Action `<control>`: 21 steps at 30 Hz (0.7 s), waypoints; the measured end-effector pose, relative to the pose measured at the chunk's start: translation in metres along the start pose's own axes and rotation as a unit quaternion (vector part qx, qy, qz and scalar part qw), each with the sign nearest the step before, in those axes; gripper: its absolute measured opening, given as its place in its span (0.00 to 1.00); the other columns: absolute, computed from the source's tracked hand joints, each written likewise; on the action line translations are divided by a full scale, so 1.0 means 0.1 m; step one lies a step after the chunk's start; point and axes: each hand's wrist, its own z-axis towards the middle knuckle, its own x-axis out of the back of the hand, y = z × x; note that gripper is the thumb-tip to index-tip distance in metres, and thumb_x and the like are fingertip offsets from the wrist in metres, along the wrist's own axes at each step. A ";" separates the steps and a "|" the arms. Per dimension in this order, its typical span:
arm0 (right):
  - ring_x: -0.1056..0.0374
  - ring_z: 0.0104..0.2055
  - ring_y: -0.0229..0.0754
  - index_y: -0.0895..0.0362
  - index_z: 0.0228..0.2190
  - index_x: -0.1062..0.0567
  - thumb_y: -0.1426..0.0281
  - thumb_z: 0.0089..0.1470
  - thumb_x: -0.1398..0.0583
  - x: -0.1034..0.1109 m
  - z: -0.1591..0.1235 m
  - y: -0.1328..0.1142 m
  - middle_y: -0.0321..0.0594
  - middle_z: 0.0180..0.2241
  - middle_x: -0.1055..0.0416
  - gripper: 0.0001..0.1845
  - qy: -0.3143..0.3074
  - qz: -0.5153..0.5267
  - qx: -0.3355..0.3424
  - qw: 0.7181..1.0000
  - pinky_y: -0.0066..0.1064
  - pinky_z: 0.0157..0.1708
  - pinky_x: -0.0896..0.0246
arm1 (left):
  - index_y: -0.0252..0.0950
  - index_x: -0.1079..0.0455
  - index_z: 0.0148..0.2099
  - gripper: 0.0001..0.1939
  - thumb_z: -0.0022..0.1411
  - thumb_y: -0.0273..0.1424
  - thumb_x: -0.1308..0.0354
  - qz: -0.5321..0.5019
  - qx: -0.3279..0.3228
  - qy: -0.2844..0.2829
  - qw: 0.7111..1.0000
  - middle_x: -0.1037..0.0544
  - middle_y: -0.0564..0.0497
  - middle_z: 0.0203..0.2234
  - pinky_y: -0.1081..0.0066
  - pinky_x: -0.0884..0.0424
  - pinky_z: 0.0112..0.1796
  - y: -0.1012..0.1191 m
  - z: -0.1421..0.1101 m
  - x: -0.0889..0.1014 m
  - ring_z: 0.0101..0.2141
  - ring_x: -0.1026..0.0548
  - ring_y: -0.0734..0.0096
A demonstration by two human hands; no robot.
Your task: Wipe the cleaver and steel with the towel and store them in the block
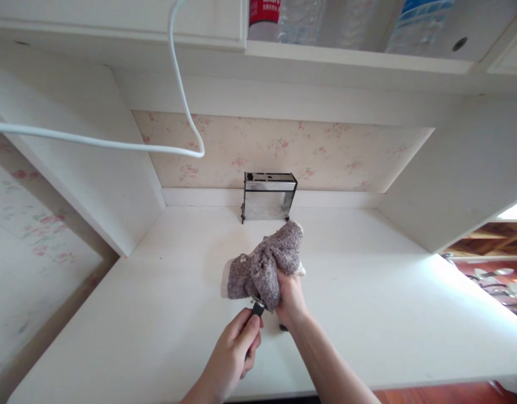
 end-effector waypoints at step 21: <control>0.27 0.45 0.48 0.51 0.39 0.22 0.58 0.52 0.40 1.43 0.51 -1.13 0.38 0.38 0.22 0.14 0.082 -0.007 0.134 0.988 0.48 0.52 0.36 | 0.36 0.37 0.33 0.23 0.57 0.53 0.45 0.070 0.001 0.066 0.995 0.40 0.59 0.20 0.76 0.59 0.18 0.09 -0.25 0.33 0.16 0.51 0.84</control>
